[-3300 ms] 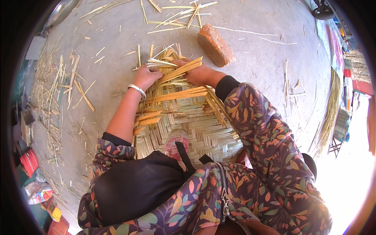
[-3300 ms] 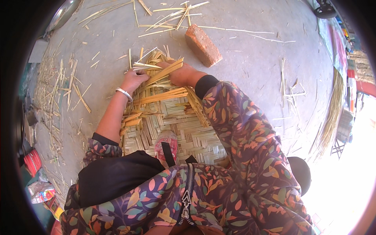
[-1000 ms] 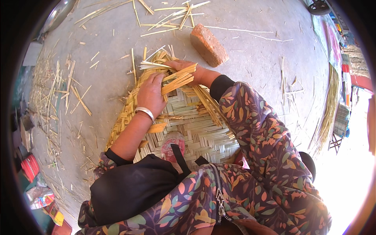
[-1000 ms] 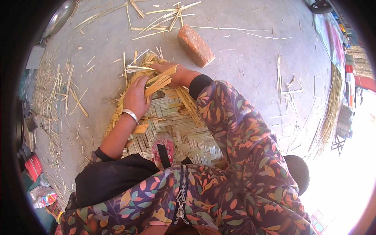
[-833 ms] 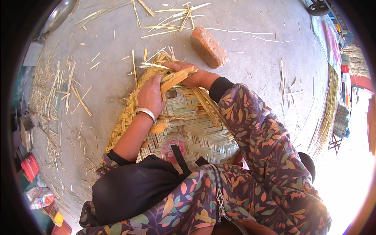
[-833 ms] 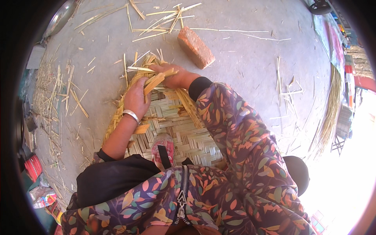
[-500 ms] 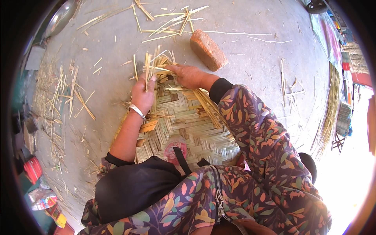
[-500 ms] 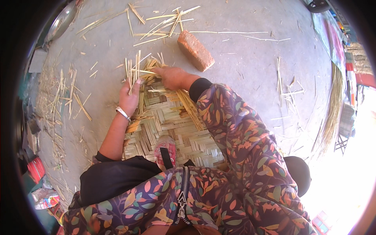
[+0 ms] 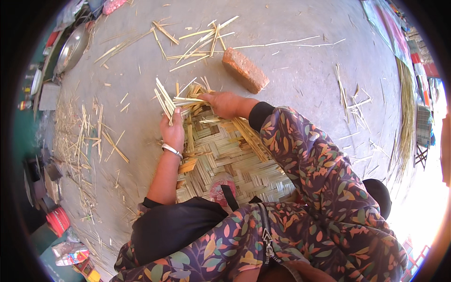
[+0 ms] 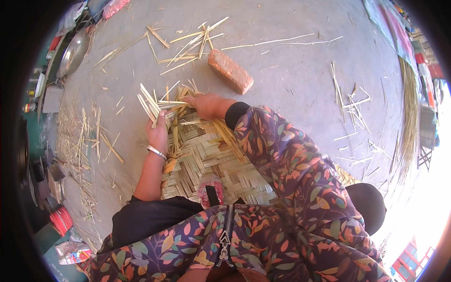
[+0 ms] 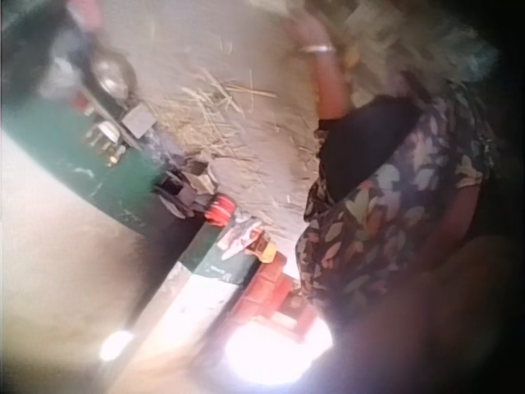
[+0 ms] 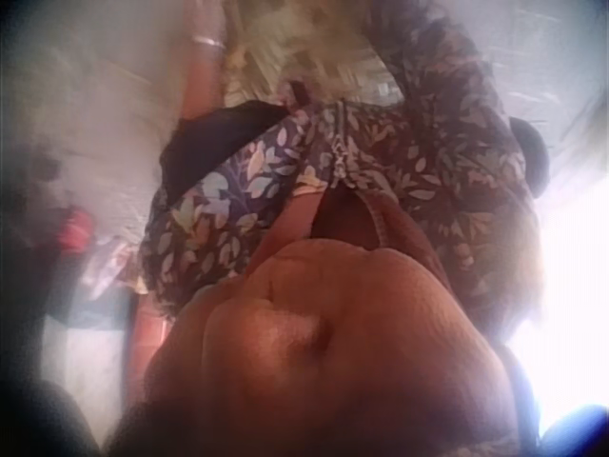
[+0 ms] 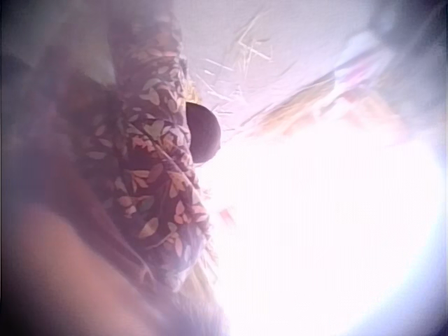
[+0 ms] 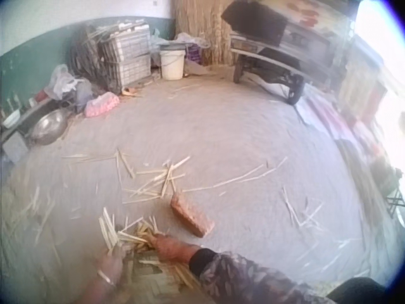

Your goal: The person weaves a mat using dried palm leaves, interlacing strips by hand and occasionally tapping them with a brick to compact the weave. The person sits on the floor and works on a partially completed mat, adding new strips and adjusting the edges.

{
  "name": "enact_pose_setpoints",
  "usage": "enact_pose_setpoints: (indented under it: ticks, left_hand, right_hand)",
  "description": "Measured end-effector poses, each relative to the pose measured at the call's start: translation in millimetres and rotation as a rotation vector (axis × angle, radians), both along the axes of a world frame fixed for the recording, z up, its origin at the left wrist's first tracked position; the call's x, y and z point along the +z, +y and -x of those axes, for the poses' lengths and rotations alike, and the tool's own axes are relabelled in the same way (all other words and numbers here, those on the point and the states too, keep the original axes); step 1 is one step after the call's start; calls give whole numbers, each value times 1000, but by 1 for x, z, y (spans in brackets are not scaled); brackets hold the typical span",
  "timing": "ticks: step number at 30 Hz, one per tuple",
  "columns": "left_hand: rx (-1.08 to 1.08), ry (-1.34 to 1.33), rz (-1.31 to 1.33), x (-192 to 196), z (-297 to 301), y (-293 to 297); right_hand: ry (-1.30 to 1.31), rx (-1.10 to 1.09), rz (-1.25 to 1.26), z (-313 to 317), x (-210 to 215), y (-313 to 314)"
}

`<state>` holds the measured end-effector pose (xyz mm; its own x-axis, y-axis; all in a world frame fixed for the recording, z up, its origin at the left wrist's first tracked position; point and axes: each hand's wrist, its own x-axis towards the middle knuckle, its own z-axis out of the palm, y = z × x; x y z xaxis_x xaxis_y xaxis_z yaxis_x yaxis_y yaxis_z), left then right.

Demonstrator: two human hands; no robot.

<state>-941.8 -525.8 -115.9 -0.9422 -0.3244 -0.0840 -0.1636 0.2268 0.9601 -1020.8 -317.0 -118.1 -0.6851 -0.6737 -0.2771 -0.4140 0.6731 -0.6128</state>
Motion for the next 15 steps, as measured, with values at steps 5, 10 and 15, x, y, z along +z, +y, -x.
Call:
enact_pose_setpoints:
  ticks: [5,10,15]
  left_hand:
    - [90,-37,-116,-4,3,-1]
    - [212,-121,-265,-6,11,-10]
    - [-7,-131,-106,-3,19,-21]
  right_hand:
    - [37,-1,37,0,0,1]
    - [72,75,12,-1,14,1]
    - [183,175,-146,-3,34,5]
